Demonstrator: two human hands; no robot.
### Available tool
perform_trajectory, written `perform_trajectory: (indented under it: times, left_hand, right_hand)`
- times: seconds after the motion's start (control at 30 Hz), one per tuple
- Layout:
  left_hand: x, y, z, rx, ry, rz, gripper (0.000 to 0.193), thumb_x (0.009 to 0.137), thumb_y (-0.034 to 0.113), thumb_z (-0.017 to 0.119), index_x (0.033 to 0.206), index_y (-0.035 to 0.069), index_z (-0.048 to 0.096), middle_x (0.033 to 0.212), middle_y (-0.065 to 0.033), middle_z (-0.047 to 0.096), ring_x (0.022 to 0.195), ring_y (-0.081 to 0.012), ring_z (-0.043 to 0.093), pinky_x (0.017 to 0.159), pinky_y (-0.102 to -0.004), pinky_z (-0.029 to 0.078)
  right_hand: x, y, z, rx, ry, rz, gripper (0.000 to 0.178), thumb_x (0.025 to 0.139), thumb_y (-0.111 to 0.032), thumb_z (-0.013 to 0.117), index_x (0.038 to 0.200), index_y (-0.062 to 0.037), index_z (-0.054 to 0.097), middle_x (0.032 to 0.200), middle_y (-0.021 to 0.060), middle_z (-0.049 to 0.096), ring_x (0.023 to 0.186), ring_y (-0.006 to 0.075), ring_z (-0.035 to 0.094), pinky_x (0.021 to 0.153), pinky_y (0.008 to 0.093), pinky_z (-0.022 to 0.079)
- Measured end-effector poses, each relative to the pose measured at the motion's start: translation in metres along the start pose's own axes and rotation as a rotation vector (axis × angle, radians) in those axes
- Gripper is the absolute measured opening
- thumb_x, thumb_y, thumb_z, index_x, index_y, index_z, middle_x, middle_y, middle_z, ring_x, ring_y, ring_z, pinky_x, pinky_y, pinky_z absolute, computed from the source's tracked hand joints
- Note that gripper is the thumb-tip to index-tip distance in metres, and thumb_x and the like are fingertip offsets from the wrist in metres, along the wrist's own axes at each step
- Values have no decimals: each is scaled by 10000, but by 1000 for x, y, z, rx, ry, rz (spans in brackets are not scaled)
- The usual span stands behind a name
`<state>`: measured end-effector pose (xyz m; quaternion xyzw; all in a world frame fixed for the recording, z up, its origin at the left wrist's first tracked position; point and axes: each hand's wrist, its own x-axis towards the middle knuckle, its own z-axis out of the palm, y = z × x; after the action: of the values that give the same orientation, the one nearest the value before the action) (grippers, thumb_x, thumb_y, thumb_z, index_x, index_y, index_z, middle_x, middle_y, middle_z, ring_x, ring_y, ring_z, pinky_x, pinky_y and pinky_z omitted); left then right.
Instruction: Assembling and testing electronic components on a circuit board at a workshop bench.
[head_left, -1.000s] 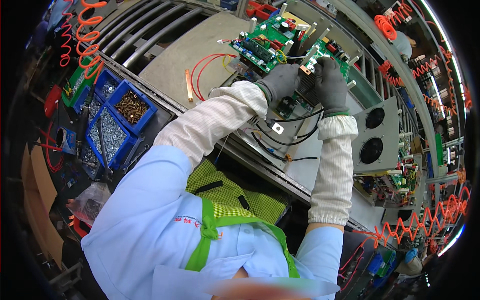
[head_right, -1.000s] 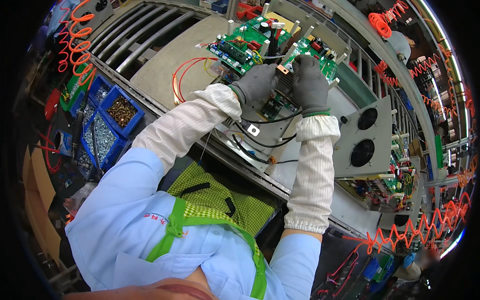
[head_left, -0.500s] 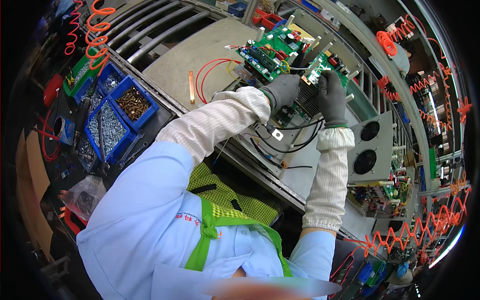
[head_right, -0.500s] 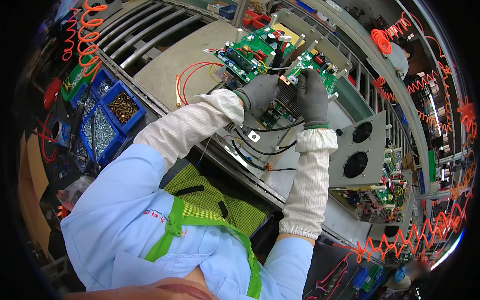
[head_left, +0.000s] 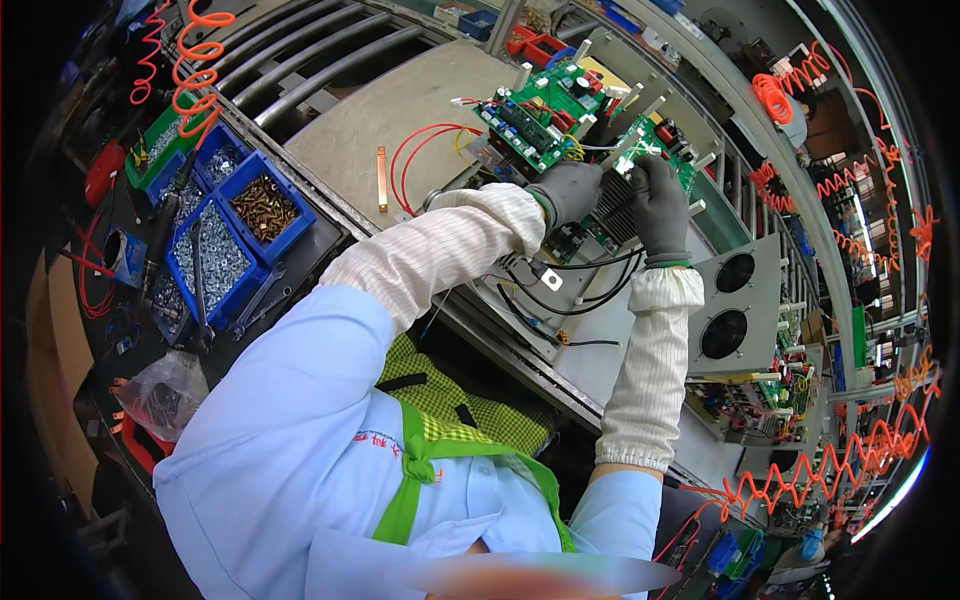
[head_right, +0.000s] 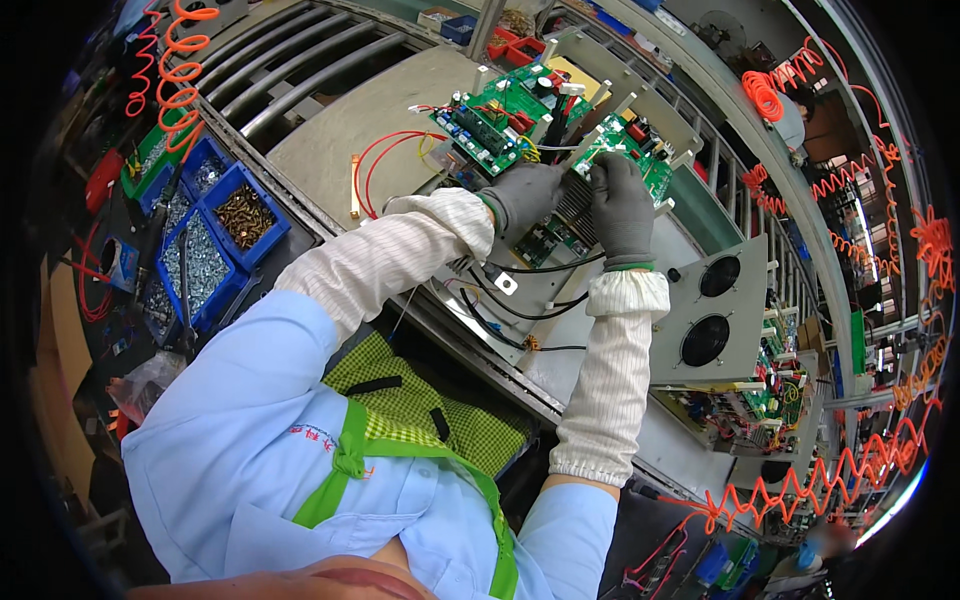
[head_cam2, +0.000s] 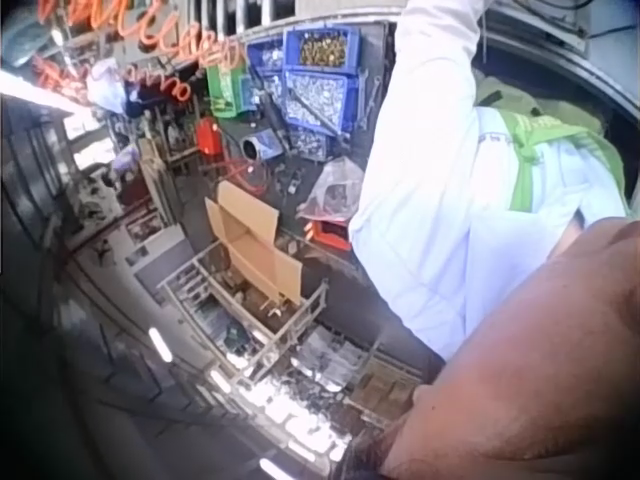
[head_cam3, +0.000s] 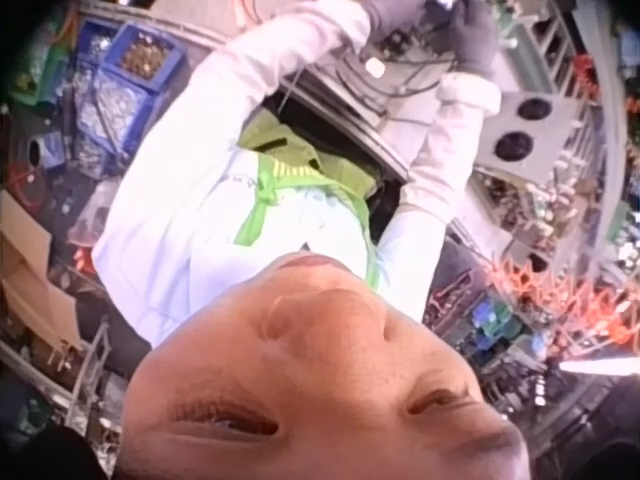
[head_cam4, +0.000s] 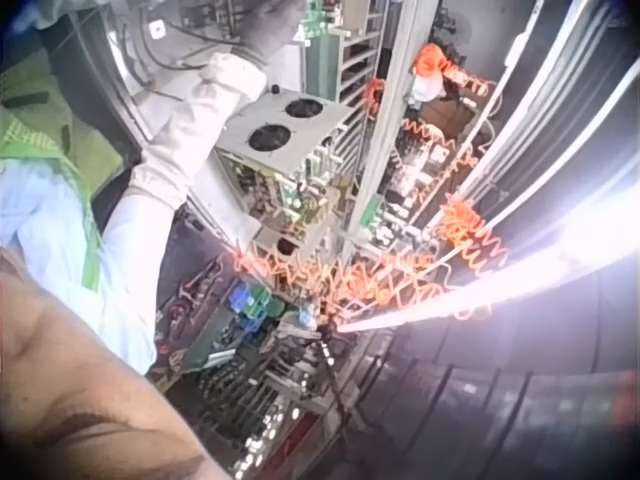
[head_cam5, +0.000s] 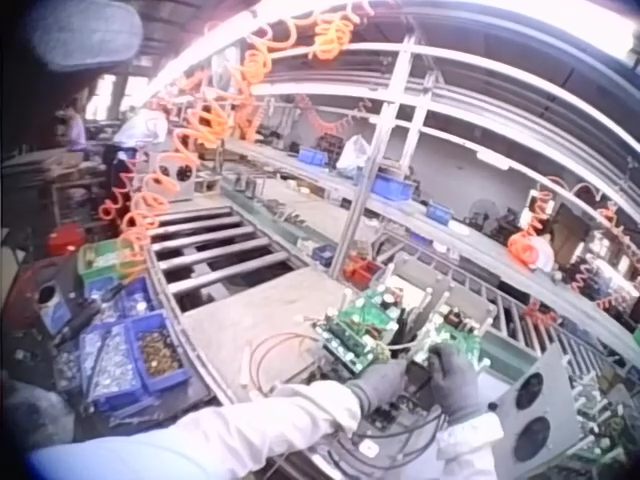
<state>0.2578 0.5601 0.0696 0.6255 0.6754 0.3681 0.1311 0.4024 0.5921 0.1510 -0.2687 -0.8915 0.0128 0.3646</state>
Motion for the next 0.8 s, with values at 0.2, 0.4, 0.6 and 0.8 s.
perform_trajectory:
  times: [0.2,0.4,0.6,0.8]
  left_hand:
    - [1,-4,0,19,27,50,237,883,232,531,982,29,604,865,-192,667,825,-364,656,755,-450,521]
    - [4,-13,-3,-9,1,217,211,849,209,586,961,29,592,884,-196,654,858,-364,637,779,-455,502]
    - [1,-12,-5,-34,15,222,212,841,212,596,946,29,585,871,-196,644,872,-375,626,779,-459,496]
    - [1,-16,-3,-26,31,244,212,857,216,594,957,30,575,878,-195,642,876,-375,623,782,-461,493]
  right_hand:
    - [-1,2,3,-48,8,3,156,911,-219,559,1008,-98,582,988,134,613,873,349,612,735,426,497]
    - [-1,2,2,-74,-13,-2,160,913,-230,554,1015,-110,579,984,130,607,869,348,612,726,428,497]
    - [0,2,2,-97,-12,-54,163,911,-236,558,1018,-115,580,974,125,598,837,350,611,695,430,496]
    - [4,-1,-1,-85,-104,-40,164,902,-235,575,997,-106,610,957,126,591,821,345,609,690,421,493]
